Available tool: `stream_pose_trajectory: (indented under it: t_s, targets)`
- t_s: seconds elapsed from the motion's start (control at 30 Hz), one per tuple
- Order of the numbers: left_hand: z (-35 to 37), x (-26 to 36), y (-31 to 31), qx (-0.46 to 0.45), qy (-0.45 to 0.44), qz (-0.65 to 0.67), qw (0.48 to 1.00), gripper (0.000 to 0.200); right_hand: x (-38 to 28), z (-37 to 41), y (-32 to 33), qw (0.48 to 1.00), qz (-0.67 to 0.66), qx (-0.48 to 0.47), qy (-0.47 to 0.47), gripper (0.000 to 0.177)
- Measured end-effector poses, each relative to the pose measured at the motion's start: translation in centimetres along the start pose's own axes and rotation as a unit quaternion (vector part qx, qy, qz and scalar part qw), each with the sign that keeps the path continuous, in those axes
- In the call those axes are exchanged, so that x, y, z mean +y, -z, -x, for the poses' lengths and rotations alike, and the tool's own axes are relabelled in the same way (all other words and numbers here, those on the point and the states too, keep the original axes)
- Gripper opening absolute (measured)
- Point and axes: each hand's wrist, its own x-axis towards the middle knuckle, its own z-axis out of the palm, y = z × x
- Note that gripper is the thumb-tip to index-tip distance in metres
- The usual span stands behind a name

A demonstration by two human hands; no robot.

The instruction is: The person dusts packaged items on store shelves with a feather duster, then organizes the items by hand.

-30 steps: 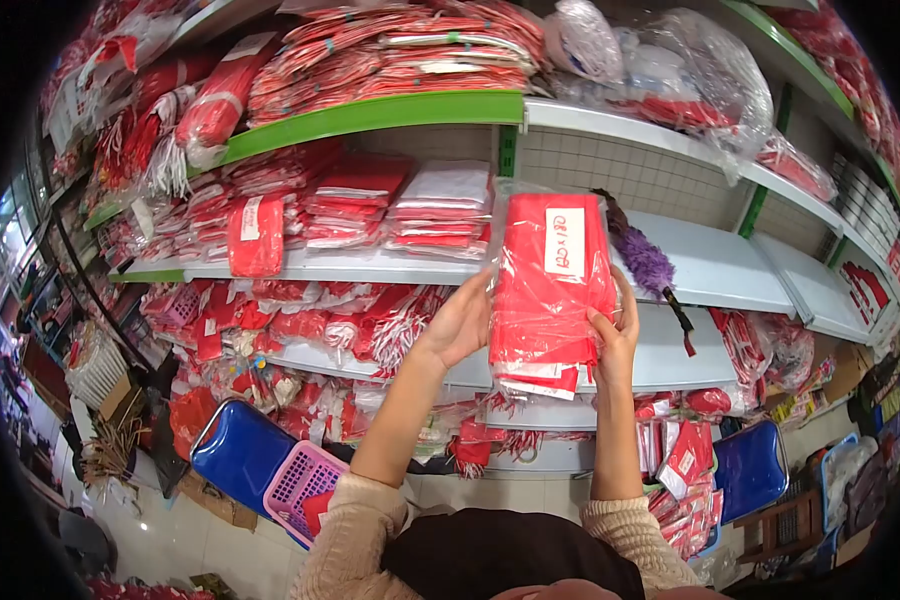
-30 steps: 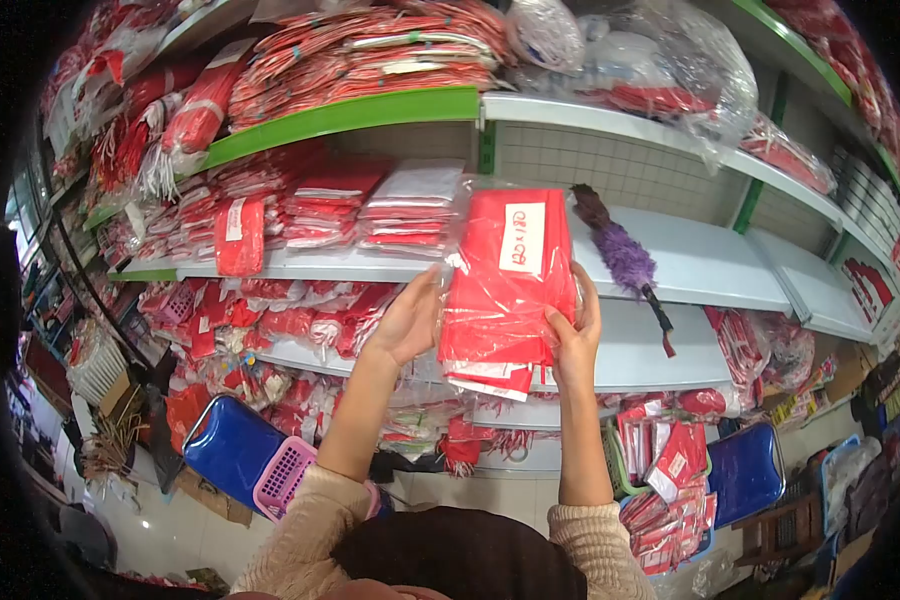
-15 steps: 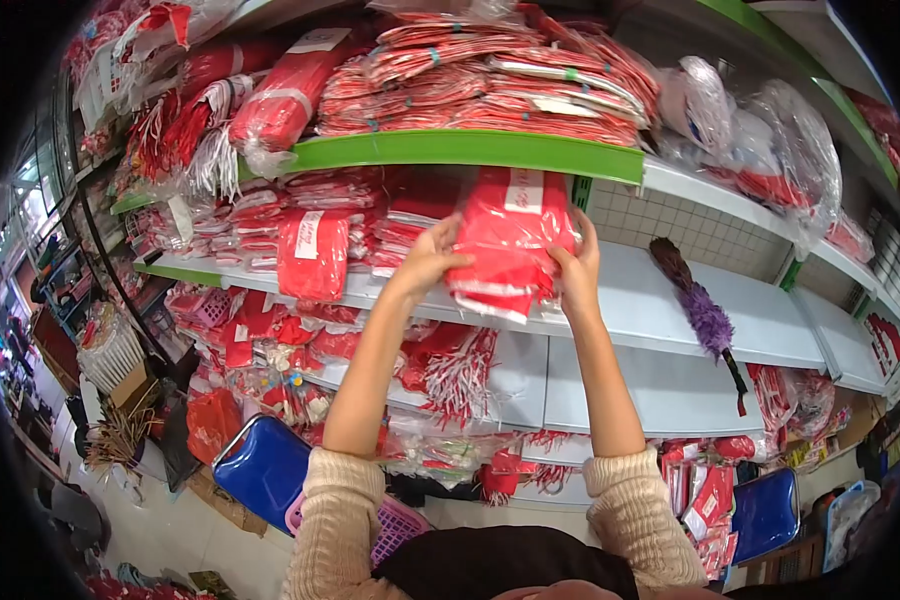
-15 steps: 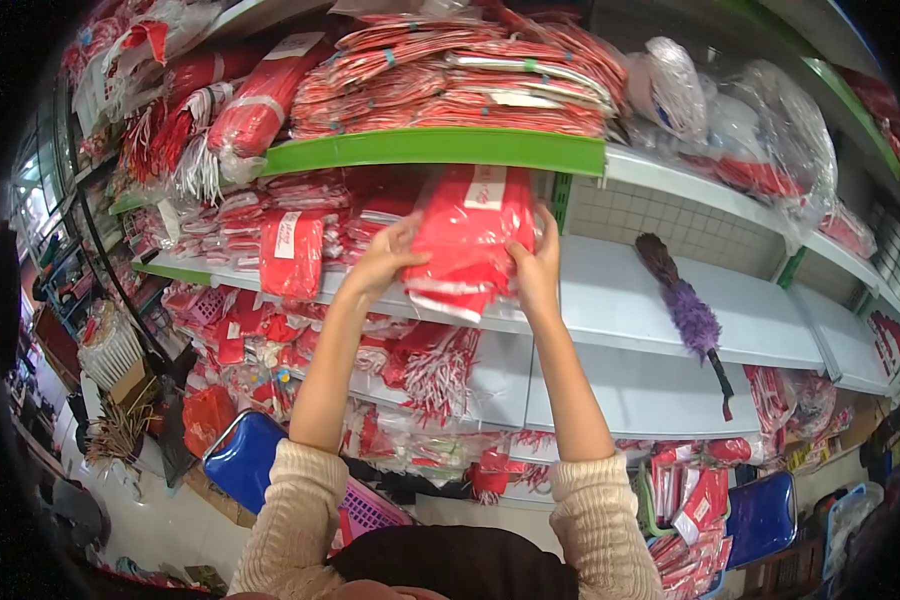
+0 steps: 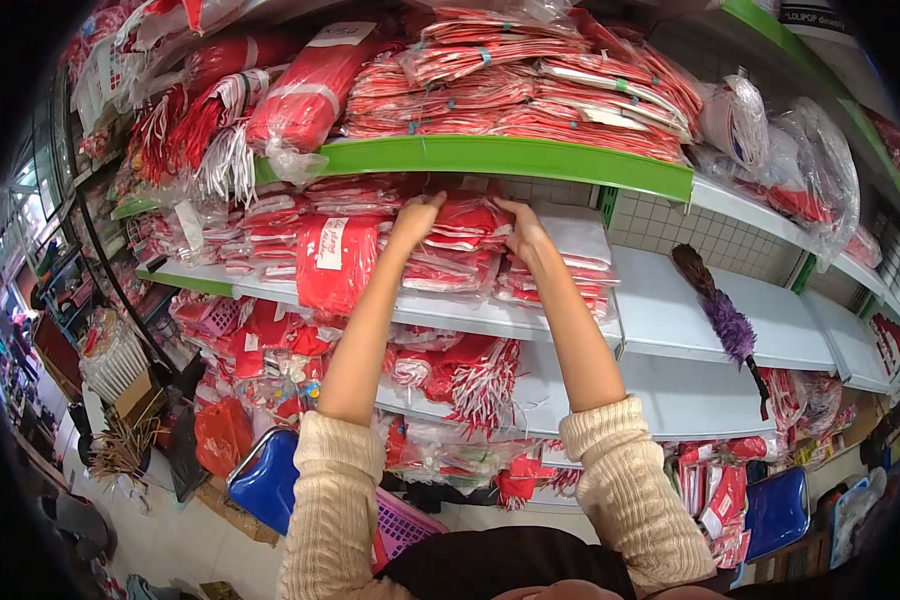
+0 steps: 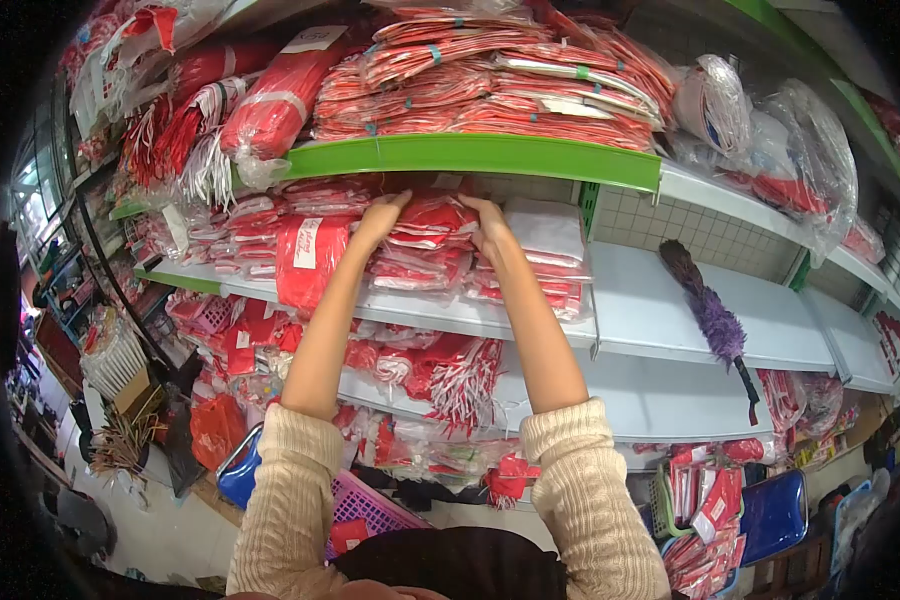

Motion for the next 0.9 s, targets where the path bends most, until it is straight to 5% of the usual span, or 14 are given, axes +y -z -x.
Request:
stream_pose_trajectory:
  t_s: [0.13, 0.17, 0.27, 0.33, 0.4, 0.53, 0.63, 0.9]
  targets:
    - [4.9, 1.7, 0.5, 0.066, -0.087, -0.115, 0.987, 0.055, 1.0, -1.7, 1.0, 0.998, 0.062, 0.012, -0.018, 0.028]
    - [5.7, 1.5, 0.3, 0.071, -0.115, -0.131, 0.982, 0.055, 1.6, -2.1, 1.2, 0.983, 0.162, 0.067, 0.052, 0.032]
    - [10.0, 0.9, -1.0, 0.147, -0.183, -0.133, 0.963, 0.049, 2.7, 1.4, -0.5, 0.862, 0.398, 0.204, 0.238, 0.051]
    - [13.3, 1.4, -1.0, 0.161, -0.214, -0.128, 0.955, 0.046, 2.9, 5.1, -0.7, 0.717, 0.553, 0.195, 0.376, 0.051]
    - [17.0, 2.3, -0.6, 0.152, -0.23, -0.122, 0.954, 0.043, 3.3, 10.6, -2.5, 0.672, 0.54, 0.169, 0.477, 0.042]
    - [23.4, 2.6, 0.9, 0.128, -0.205, -0.097, 0.965, 0.036, 9.2, 17.3, -2.1, 0.798, 0.447, 0.034, 0.403, 0.029]
    - [27.3, 0.1, 2.1, 0.126, -0.168, -0.093, 0.973, 0.033, 15.3, 20.2, -1.7, 0.913, 0.314, -0.037, 0.259, 0.027]
    - [39.7, -9.4, 4.4, 0.165, 0.032, -0.125, 0.978, 0.033, 34.0, 23.6, 1.1, 0.957, 0.239, -0.162, -0.026, 0.025]
